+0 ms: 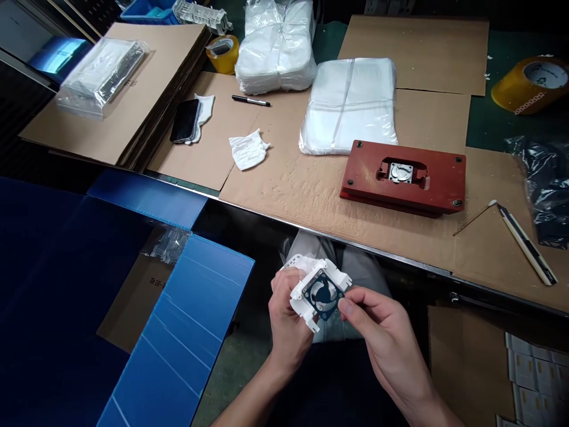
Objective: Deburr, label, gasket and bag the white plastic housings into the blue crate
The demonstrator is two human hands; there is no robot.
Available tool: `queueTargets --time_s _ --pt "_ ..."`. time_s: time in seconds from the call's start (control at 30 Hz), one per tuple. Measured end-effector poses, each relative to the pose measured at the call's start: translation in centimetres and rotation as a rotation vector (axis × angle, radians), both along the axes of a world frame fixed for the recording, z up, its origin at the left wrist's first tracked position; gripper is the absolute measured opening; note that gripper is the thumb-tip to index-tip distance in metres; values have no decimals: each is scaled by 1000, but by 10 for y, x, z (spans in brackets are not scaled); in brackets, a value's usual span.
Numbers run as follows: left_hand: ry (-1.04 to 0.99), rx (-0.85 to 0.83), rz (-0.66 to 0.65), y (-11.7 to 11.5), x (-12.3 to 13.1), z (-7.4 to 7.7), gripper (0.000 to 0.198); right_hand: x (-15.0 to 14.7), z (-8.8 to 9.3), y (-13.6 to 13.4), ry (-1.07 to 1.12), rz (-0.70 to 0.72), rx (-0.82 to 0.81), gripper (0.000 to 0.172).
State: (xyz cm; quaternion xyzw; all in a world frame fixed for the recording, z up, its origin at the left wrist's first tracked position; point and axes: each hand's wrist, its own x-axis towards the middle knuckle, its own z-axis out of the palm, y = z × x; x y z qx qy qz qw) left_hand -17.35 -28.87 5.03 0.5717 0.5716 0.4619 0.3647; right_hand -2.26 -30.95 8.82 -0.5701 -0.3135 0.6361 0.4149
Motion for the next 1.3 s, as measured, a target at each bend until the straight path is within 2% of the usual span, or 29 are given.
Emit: queueTargets --time_s 0.4,1.3 --pt "-8 66 -14 0 -1 2 21 -2 1 3 59 -30 -45 30" --pt "-47 25 -6 -1 3 7 20 0 -2 6 -4 1 -59 31"
